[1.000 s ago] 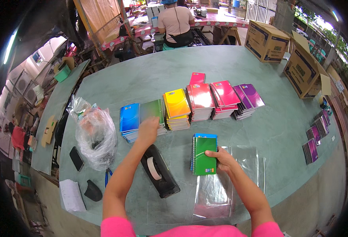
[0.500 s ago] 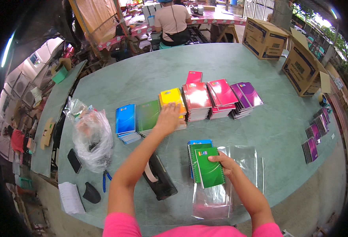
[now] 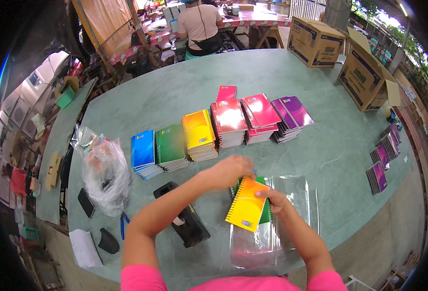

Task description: The person picks up several small spiral notebooks of different colors and places them inside a clear plastic bag. They then seal the bag with tape and place it into a larger cardboard box.

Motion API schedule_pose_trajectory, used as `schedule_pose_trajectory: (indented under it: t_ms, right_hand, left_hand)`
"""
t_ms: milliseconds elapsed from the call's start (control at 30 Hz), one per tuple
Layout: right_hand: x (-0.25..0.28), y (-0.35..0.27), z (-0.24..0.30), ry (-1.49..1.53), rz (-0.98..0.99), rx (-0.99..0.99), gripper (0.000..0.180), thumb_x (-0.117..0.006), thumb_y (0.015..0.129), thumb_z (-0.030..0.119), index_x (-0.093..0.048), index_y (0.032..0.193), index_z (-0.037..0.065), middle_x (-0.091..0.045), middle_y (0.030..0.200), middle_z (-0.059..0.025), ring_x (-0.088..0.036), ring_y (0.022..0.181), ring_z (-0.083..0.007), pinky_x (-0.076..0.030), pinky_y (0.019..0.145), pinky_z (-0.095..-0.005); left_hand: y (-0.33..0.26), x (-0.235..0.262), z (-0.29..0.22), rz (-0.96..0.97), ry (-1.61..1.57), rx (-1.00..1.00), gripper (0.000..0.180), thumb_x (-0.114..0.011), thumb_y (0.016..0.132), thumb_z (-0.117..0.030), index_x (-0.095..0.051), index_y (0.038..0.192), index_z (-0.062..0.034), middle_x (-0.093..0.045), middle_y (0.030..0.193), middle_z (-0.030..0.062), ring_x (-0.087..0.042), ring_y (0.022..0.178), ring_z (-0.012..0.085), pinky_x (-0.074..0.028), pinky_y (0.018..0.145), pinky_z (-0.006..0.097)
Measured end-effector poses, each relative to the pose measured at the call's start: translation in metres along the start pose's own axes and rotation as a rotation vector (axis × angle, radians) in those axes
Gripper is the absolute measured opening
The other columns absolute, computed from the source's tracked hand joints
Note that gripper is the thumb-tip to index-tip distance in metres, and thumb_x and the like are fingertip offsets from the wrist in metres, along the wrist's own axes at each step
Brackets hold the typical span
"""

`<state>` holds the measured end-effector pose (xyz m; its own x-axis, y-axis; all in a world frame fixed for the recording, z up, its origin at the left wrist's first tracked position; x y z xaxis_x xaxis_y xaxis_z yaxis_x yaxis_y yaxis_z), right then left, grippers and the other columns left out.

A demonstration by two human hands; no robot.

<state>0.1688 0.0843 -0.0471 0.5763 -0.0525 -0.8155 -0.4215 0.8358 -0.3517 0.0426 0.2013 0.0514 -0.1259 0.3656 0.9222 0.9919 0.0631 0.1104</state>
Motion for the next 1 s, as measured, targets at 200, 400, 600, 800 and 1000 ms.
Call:
schedule_pose_trajectory:
  t_ms: [200, 400, 600, 800, 1000]
  right_hand:
    - [0.005, -0.011, 0.009, -0.149, -0.154, 0.021, 0.049, -0.065, 0.077, 0.011, -0.045, 0.121, 0.000, -0.057, 0.113, -0.0139, -0.058, 0.102, -0.0243, -0.046, 0.091, -0.0371]
    - [0.026, -0.020, 0.020, 0.362, -0.114, 0.052, 0.060, -0.062, 0.081, 0.035, -0.041, 0.126, 0.000, -0.053, 0.119, -0.0178, -0.055, 0.108, -0.0289, -0.044, 0.093, -0.0429]
    - [0.031, -0.035, 0.021, 0.015, -0.255, 0.146, 0.053, -0.057, 0.079, 0.023, -0.043, 0.123, -0.002, -0.056, 0.114, -0.0206, -0.059, 0.099, -0.0326, -0.045, 0.091, -0.0449]
    - [0.046, -0.040, 0.031, 0.303, -0.193, 0.181, 0.050, -0.058, 0.080, 0.023, -0.046, 0.120, -0.003, -0.055, 0.115, -0.0197, -0.056, 0.104, -0.0318, -0.042, 0.094, -0.0448]
    - [0.039, -0.038, 0.039, 0.401, 0.000, 0.209, 0.053, -0.061, 0.079, 0.023, -0.043, 0.122, -0.001, -0.054, 0.117, -0.0185, -0.056, 0.105, -0.0307, -0.042, 0.094, -0.0450]
  left_hand:
    - [0.003, 0.021, 0.098, -0.489, 0.589, 0.432, 0.020, -0.052, 0.077, -0.011, -0.058, 0.094, -0.0031, -0.060, 0.092, 0.0129, -0.058, 0.090, 0.0268, -0.043, 0.083, 0.040]
    - [0.019, 0.016, -0.022, -0.564, 0.475, 0.188, 0.012, -0.056, 0.076, -0.019, -0.058, 0.080, -0.0085, -0.055, 0.069, 0.0068, -0.056, 0.075, 0.0257, -0.045, 0.072, 0.037]
    - [0.042, -0.003, -0.002, -0.350, 0.571, 0.311, 0.025, -0.057, 0.078, -0.024, -0.059, 0.091, -0.0032, -0.061, 0.085, 0.0107, -0.057, 0.087, 0.0266, -0.044, 0.079, 0.040]
    - [0.011, 0.024, 0.092, -0.344, 0.459, 0.620, 0.013, -0.052, 0.079, -0.012, -0.057, 0.086, -0.0031, -0.060, 0.082, 0.0145, -0.058, 0.081, 0.0289, -0.045, 0.069, 0.039]
    - [0.050, -0.022, -0.070, -0.085, 0.398, 0.015, 0.019, -0.055, 0.074, -0.018, -0.058, 0.086, -0.0044, -0.061, 0.081, 0.0094, -0.057, 0.074, 0.0245, -0.044, 0.066, 0.037]
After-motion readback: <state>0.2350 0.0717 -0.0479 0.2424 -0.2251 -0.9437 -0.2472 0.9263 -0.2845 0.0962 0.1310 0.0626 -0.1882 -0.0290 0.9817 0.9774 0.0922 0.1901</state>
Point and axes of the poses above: each hand's wrist, its own y-axis towards the middle knuckle, its own x-axis out of the back of the hand, z = x × y, the point moved 3 cm from there along y, towards the middle knuckle
